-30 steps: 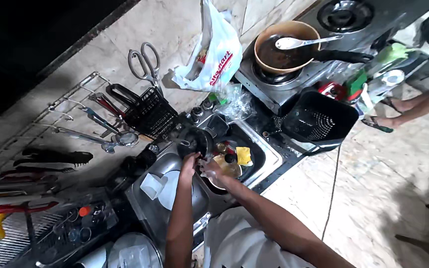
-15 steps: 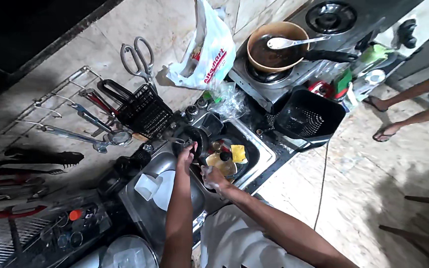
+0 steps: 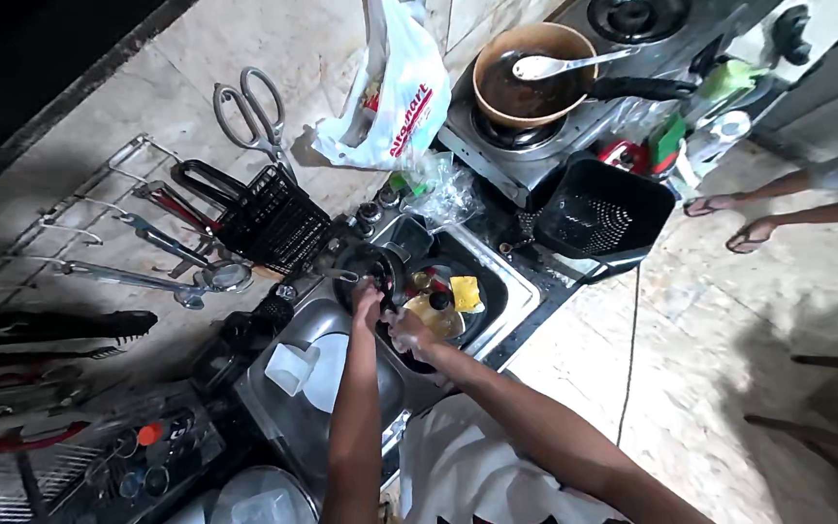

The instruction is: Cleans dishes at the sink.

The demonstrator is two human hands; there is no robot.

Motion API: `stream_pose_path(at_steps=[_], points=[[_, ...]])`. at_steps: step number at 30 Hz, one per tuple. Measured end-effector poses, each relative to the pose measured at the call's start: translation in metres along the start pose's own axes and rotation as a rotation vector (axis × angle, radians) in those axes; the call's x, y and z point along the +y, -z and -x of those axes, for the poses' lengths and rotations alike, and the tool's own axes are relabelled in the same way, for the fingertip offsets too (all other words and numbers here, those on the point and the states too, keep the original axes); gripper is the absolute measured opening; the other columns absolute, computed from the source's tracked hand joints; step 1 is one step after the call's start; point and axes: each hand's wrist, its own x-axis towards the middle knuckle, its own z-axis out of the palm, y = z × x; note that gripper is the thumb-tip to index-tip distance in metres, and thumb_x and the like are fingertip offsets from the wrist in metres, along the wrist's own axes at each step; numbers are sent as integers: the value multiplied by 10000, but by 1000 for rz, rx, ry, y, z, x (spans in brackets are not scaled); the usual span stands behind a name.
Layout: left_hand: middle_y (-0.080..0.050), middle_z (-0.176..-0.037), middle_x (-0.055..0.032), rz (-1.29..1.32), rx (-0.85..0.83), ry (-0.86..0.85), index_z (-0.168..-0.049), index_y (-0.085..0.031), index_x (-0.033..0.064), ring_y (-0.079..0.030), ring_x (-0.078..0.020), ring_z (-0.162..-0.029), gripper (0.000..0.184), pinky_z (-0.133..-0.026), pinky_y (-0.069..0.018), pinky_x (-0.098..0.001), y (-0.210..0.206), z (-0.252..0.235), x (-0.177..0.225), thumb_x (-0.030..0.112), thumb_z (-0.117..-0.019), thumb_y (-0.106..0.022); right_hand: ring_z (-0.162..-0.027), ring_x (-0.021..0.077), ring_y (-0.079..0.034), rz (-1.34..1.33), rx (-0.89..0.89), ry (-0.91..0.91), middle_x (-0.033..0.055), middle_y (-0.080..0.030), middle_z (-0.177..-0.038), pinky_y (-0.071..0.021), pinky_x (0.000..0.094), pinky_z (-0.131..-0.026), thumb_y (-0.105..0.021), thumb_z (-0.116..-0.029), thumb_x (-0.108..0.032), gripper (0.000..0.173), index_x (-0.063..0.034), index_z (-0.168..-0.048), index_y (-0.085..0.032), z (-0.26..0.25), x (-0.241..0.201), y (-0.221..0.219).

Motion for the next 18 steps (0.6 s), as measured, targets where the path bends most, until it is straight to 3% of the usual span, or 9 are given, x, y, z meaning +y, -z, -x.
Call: stream_pose_path(at_steps=[2,3,8,11,14,16,18], points=[[-674,-1054,-89,199,-68,76,-1286,-586,34,-649,-143,-845,301,-763,-561,-302,5,2,3,244,-1083,-512,-444,94,-356,-171,-92,8,-7,-405,-652,-354,247,-419,-343,-1135,-372,369,-66,-1143,-549,-6,-3,3],[-705,-1045,-81,287,-112,102,-1260,-604,38,-686,-143,-858,282,-771,-581,-294,10,-2,2,237,-1070,-542,-423,78,-331,-258,-169,-7,-24,-381,-624,-334,226,-401,-326,-1137,-380,377,-75,-1093,-542,-8,-5,5],[-618,-811,-7,480,-170,126,-1115,-613,70,-596,-71,-642,119,-595,-536,-200,23,-20,-4,132,-1049,-535,-384,54,-287,-423,-318,-108,-48,-314,-563,-285,197,-364,-299,-1133,-424,398,-118,-941,-463,-10,1,-1],[-602,-808,13,459,-114,98,-1108,-610,93,-583,-63,-651,127,-603,-526,-202,22,-31,-10,142,-1062,-502,-380,55,-292,-355,-277,-126,-46,-312,-557,-288,198,-362,-294,-1133,-436,417,-117,-916,-454,-5,10,-5],[-652,-863,-24,431,-58,56,-1134,-627,80,-624,-108,-716,149,-665,-553,-260,19,-31,-14,179,-1055,-549,-388,60,-299,-285,-231,-134,-40,-317,-564,-296,205,-369,-305,-1132,-441,418,-111,-924,-456,-2,8,-5],[-663,-892,-39,447,-84,72,-1133,-631,56,-641,-120,-759,144,-720,-567,-270,13,-19,-8,149,-1037,-577,-388,59,-301,-288,-213,-125,-39,-322,-570,-298,204,-367,-303,-1133,-440,415,-109,-933,-455,-4,4,-3],[-643,-864,-34,447,-127,89,-1086,-624,44,-618,-103,-723,117,-692,-554,-235,11,-12,-6,136,-1040,-567,-396,63,-305,-288,-194,-113,-33,-342,-587,-300,207,-371,-305,-1133,-437,416,-106,-938,-466,-7,2,-1]])
